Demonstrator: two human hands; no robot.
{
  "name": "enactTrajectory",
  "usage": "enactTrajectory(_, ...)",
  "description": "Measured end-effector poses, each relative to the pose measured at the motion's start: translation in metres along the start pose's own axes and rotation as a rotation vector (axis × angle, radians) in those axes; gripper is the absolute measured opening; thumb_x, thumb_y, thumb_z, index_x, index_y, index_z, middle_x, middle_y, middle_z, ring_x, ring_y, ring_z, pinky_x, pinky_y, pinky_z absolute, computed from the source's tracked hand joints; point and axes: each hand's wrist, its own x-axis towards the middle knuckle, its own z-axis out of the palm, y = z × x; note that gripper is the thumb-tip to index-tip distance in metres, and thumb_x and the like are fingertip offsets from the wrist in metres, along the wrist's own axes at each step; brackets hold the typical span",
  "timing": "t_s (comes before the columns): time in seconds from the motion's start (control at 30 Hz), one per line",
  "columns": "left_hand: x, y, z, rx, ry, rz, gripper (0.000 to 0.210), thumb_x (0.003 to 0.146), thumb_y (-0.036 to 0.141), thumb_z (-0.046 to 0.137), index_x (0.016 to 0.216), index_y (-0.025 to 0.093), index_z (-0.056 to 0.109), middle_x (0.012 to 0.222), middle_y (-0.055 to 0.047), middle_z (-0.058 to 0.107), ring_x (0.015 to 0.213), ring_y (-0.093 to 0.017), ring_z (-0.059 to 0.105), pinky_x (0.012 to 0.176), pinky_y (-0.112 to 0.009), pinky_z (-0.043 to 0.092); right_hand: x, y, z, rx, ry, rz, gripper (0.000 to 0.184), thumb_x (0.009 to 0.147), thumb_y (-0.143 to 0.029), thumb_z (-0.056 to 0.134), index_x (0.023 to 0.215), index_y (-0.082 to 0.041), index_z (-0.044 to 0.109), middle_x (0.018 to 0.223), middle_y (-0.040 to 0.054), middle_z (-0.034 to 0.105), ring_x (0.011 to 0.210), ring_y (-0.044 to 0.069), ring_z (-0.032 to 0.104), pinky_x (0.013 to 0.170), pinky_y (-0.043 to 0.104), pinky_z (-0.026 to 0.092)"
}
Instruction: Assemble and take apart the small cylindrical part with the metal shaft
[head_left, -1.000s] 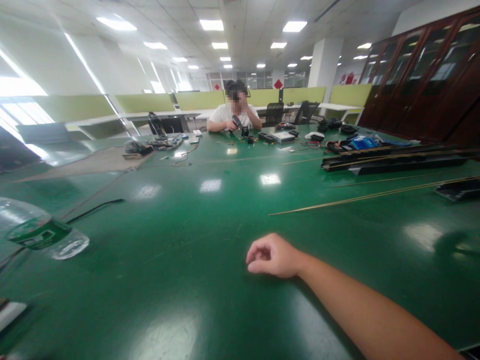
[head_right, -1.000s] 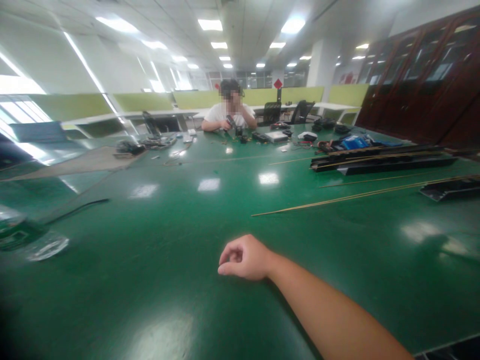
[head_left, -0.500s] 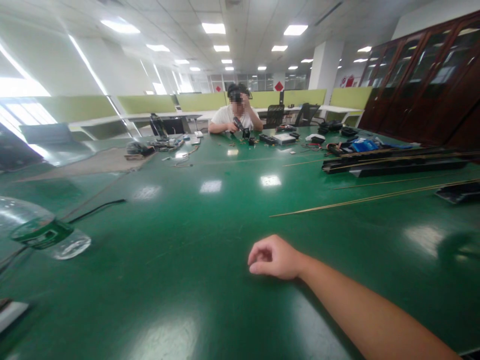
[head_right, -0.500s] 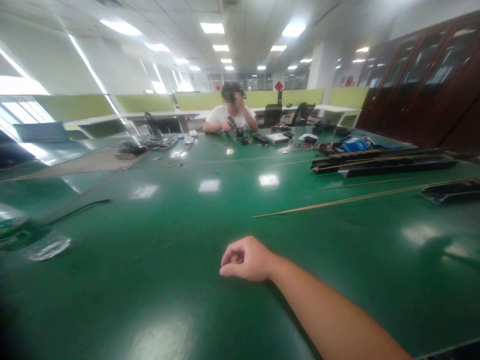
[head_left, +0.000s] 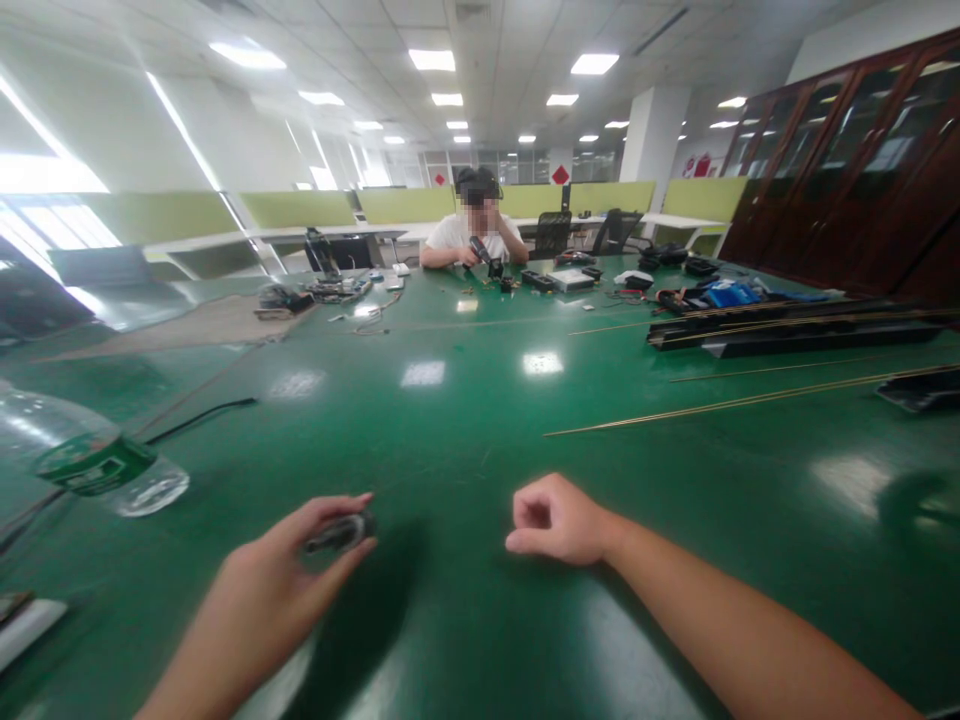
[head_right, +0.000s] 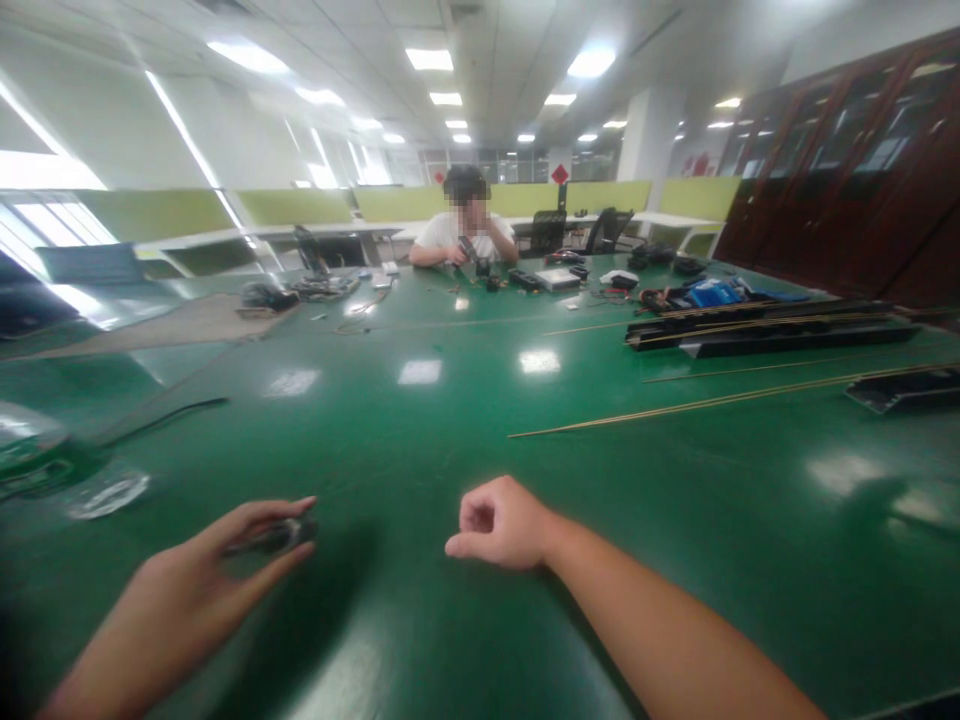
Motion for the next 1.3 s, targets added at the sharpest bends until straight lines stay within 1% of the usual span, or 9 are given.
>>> enactTrajectory(0.07,0.019,0.030,0.030,-0.049,-0.160,0.090,0.027,0.084,0.029,0.067,0.111,0.027,0.065,0.112,-0.001,0.072,0.099,-0.023,0.069,0.086,-0.036,0.058,-0.002,0.001,0.000,-0.021,-0.007,-0.026,0.034,0.073,-0.033,0.076,0.058,-0.017,0.050,0.055,-0.0050,0.047,0.051,0.009,0.039,0.049,0.021,0.028)
enactTrajectory(0.13,0.033,0.062,0.059,-0.100,-0.225,0.165,0.030,0.080,0.019,0.067,0.109,0.026,0.065,0.109,-0.004,0.072,0.101,-0.025,0.068,0.091,-0.041,0.055,-0.003,0.001,0.000,-0.024,-0.015,-0.053,0.036,0.074,-0.032,0.075,0.057,-0.017,0.047,0.054,-0.0057,0.044,0.051,0.008,0.037,0.050,0.022,0.027)
enactTrajectory(0.2,0.040,0.084,0.083,-0.259,-0.279,0.149,0.026,0.082,0.016,0.063,0.106,0.024,0.064,0.108,-0.005,0.072,0.100,-0.024,0.068,0.089,-0.038,0.054,-0.003,0.002,0.000,-0.007,-0.004,-0.074,0.037,0.074,-0.031,0.074,0.056,-0.018,0.044,0.054,-0.0061,0.042,0.051,0.008,0.035,0.050,0.022,0.025)
enactTrajectory(0.27,0.040,0.091,0.099,-0.493,-0.307,0.087,0.016,0.085,0.017,0.061,0.100,0.023,0.063,0.112,-0.006,0.072,0.106,-0.023,0.067,0.091,-0.035,0.053,-0.002,0.002,-0.001,0.026,0.017,-0.081,0.039,0.074,-0.031,0.073,0.056,-0.018,0.041,0.053,-0.0064,0.040,0.051,0.008,0.034,0.049,0.022,0.024)
enactTrajectory(0.33,0.038,0.088,0.107,-0.682,-0.332,-0.006,0.013,0.085,0.023,0.064,0.098,0.022,0.062,0.112,-0.005,0.072,0.105,-0.021,0.068,0.089,-0.032,0.052,-0.001,0.003,-0.001,0.039,0.023,-0.078,0.039,0.074,-0.032,0.073,0.056,-0.018,0.041,0.053,-0.0065,0.040,0.051,0.008,0.033,0.050,0.022,0.024)
enactTrajectory(0.47,0.036,0.075,0.106,-0.810,-0.371,-0.128,0.027,0.078,0.033,0.076,0.100,0.021,0.063,0.101,-0.003,0.073,0.092,-0.020,0.069,0.081,-0.028,0.051,-0.001,0.005,0.000,0.039,0.017,-0.055,0.034,0.072,-0.031,0.075,0.060,-0.017,0.047,0.055,-0.0057,0.044,0.052,0.008,0.036,0.050,0.022,0.026)
enactTrajectory(0.63,0.040,0.076,0.101,-0.764,-0.368,-0.104,0.022,0.079,0.029,0.075,0.098,0.022,0.065,0.095,0.001,0.072,0.088,-0.018,0.066,0.078,-0.026,0.047,-0.004,0.005,0.001,0.128,0.036,-0.022,0.031,0.073,-0.032,0.076,0.063,-0.016,0.051,0.057,-0.0050,0.046,0.052,0.009,0.037,0.051,0.021,0.027)
enactTrajectory(0.87,0.038,0.071,0.106,-0.727,-0.387,-0.108,0.020,0.079,0.028,0.074,0.095,0.021,0.064,0.085,0.003,0.070,0.079,-0.016,0.063,0.072,-0.025,0.043,-0.005,0.008,0.004,0.170,0.041,0.008,0.033,0.075,-0.033,0.075,0.063,-0.016,0.050,0.056,-0.0047,0.046,0.052,0.009,0.038,0.051,0.022,0.027)
enactTrajectory(1.3,0.039,0.072,0.107,-0.800,-0.374,-0.132,0.019,0.078,0.028,0.075,0.089,0.019,0.063,0.081,0.001,0.069,0.077,-0.016,0.064,0.072,-0.025,0.045,-0.005,0.004,0.005,0.181,0.038,-0.013,0.031,0.076,-0.031,0.073,0.063,-0.016,0.048,0.058,-0.0035,0.048,0.054,0.009,0.040,0.053,0.022,0.030)
